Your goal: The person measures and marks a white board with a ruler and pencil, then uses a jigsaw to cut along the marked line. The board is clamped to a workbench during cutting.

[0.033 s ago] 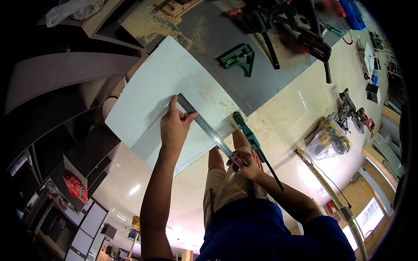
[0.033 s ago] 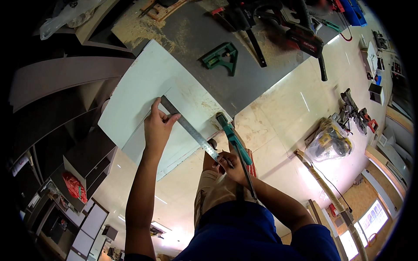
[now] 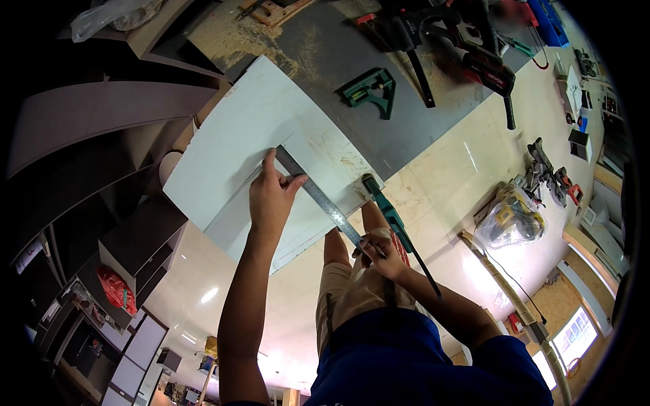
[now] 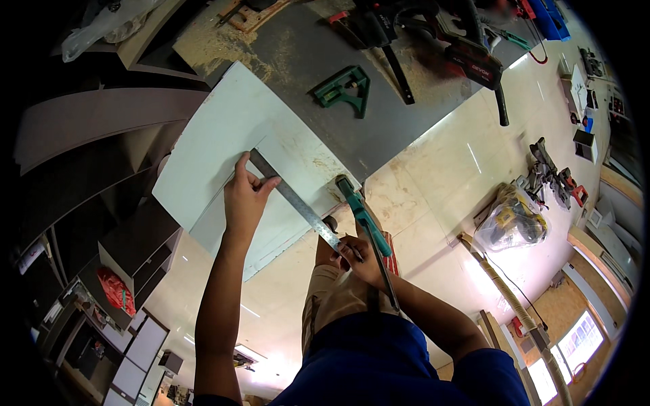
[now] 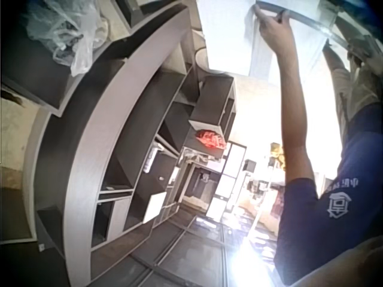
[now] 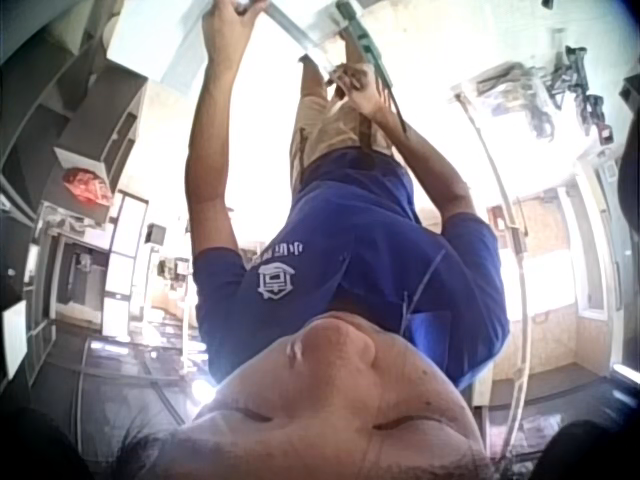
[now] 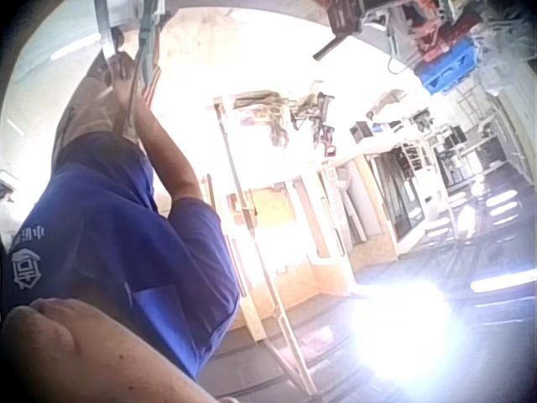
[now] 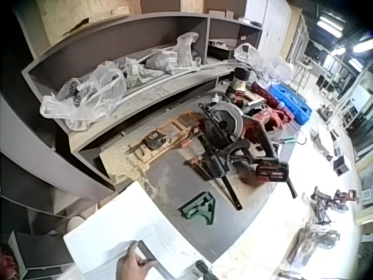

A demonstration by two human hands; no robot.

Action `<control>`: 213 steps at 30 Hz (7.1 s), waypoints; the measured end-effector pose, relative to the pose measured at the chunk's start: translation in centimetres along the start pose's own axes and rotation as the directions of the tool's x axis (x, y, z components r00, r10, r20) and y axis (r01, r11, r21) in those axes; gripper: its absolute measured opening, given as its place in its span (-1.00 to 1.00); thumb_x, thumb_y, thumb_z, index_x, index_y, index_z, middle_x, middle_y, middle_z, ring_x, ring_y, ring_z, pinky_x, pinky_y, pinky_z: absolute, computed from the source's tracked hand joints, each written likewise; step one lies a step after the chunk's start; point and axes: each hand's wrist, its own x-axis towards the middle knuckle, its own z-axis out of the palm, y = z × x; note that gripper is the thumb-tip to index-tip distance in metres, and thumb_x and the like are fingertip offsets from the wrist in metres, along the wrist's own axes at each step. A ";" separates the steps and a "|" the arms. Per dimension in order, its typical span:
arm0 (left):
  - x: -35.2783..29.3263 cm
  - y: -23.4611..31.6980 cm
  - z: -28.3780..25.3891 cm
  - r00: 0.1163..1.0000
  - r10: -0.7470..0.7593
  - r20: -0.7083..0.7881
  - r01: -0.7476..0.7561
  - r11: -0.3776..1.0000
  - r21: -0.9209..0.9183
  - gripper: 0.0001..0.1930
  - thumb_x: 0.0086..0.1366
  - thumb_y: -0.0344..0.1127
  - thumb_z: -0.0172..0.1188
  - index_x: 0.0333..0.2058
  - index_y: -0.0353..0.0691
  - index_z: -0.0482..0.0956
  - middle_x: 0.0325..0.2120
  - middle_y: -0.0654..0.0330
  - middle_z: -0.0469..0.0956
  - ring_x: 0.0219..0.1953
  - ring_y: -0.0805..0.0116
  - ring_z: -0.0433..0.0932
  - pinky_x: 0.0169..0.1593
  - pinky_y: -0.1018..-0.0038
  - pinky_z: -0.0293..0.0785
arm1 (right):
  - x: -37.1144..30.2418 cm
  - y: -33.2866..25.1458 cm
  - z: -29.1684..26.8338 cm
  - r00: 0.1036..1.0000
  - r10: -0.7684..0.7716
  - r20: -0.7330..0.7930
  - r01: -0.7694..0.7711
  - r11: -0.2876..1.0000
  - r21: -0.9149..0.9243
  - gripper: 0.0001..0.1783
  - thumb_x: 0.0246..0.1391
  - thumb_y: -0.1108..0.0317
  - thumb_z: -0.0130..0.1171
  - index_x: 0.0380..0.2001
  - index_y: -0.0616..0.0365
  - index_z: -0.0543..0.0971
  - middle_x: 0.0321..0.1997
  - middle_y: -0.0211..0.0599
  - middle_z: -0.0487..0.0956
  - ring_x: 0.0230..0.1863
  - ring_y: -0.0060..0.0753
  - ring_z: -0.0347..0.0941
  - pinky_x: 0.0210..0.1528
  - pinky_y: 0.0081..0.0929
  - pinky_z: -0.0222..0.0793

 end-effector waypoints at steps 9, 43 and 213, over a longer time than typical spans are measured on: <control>0.0 0.1 0.0 1.000 -0.017 0.011 0.017 1.000 -0.006 -0.23 0.04 -0.37 0.54 0.18 -0.42 0.32 -0.63 0.20 0.42 -0.59 0.35 0.42 -0.40 0.43 0.46 | 0.0 0.1 -0.2 1.000 0.023 -0.001 -0.023 1.000 0.006 -0.75 0.44 0.25 -0.06 -0.18 0.24 0.48 -0.31 -0.27 0.63 -0.53 -0.58 0.51 -0.42 -0.60 0.45; 0.0 -0.5 0.3 1.000 0.023 0.005 -0.023 1.000 0.002 -0.21 0.05 -0.37 0.53 0.20 -0.43 0.29 -0.64 0.20 0.42 -0.59 0.36 0.42 -0.39 0.43 0.46 | 0.1 0.2 -0.1 1.000 -0.010 -0.003 0.010 1.000 0.010 -0.68 0.45 0.22 -0.07 -0.29 0.25 0.48 -0.32 -0.25 0.61 -0.51 -0.55 0.49 -0.41 -0.57 0.44; -0.6 -1.0 0.7 0.997 0.063 -0.045 -0.055 0.987 0.150 -0.33 0.09 -0.02 0.45 0.08 -0.23 0.40 -0.39 0.08 0.62 -0.38 0.10 0.64 -0.34 0.23 0.57 | 21.4 -22.0 3.2 0.850 -0.208 0.484 0.466 0.725 -0.507 -0.91 0.28 0.50 0.14 -0.30 0.32 0.49 -0.46 -0.33 0.59 -0.47 -0.64 0.44 -0.41 -0.59 0.43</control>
